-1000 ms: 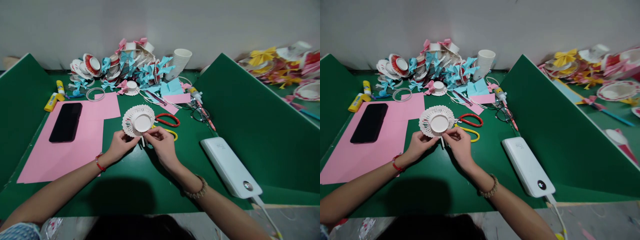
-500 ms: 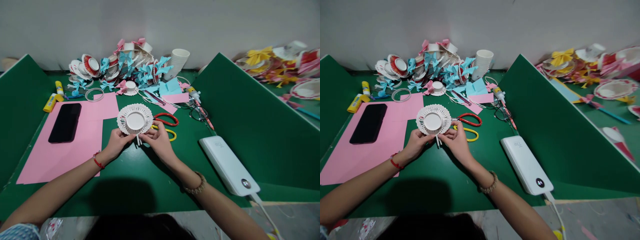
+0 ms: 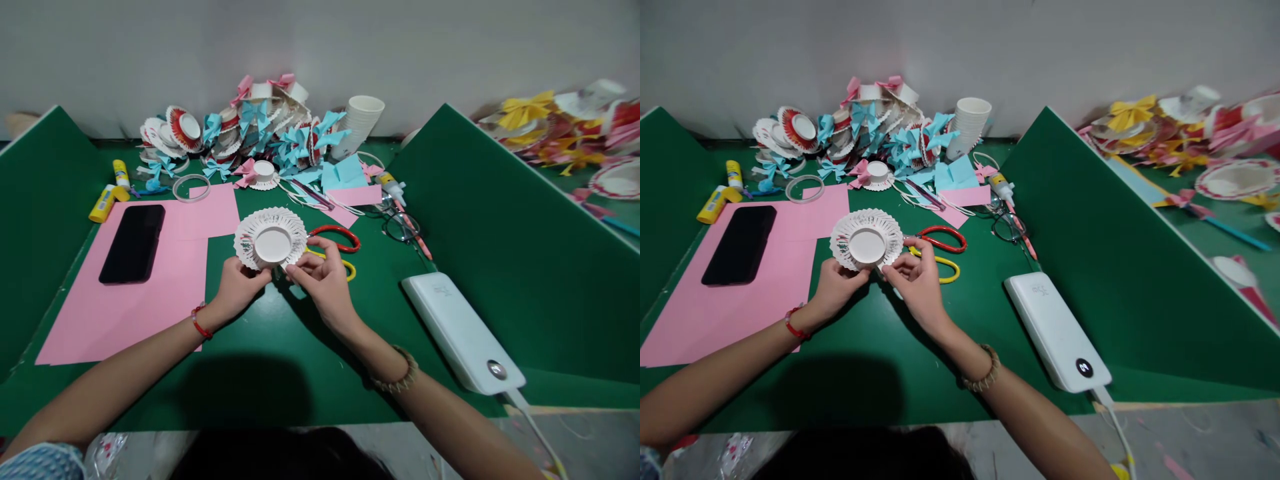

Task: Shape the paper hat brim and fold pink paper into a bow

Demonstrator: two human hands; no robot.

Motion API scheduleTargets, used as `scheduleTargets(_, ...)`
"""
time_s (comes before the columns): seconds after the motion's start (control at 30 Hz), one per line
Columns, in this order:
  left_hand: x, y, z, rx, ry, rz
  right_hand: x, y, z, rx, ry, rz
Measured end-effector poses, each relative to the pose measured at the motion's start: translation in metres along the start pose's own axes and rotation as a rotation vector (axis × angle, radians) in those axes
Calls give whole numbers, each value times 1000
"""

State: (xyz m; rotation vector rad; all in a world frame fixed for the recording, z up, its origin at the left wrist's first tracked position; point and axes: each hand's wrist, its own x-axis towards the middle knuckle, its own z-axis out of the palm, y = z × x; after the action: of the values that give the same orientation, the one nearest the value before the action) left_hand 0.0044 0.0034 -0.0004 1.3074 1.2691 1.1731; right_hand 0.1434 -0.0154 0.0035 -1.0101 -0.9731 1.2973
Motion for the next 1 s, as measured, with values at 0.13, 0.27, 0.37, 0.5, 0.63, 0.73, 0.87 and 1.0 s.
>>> scheduleTargets(0.13,-1,2,-1,-17,1,-11,1,1,0,-20,13,25)
scheduleTargets(0.27,0,3,-3,-114,-64,-87,3,6,-1,-38,52,66)
scheduleTargets(0.37,0,4,-4,-158,-95,-112,3,8,-1,-17,48,121)
scheduleTargets(0.5,1,3,-4,-173,-92,-130,2,8,1,11,-23,186)
scheduleTargets(0.63,2,0,-5,-168,-102,-126,1,7,2,0,-3,172)
scheduleTargets(0.73,2,-2,-5,-156,-97,-118,0,6,3,-28,12,164)
scheduleTargets(0.87,2,-2,-5,-149,-95,-120,-1,7,4,-52,22,157)
scheduleTargets(1.0,2,-1,-5,-148,-103,-111,-2,7,4,-62,27,150)
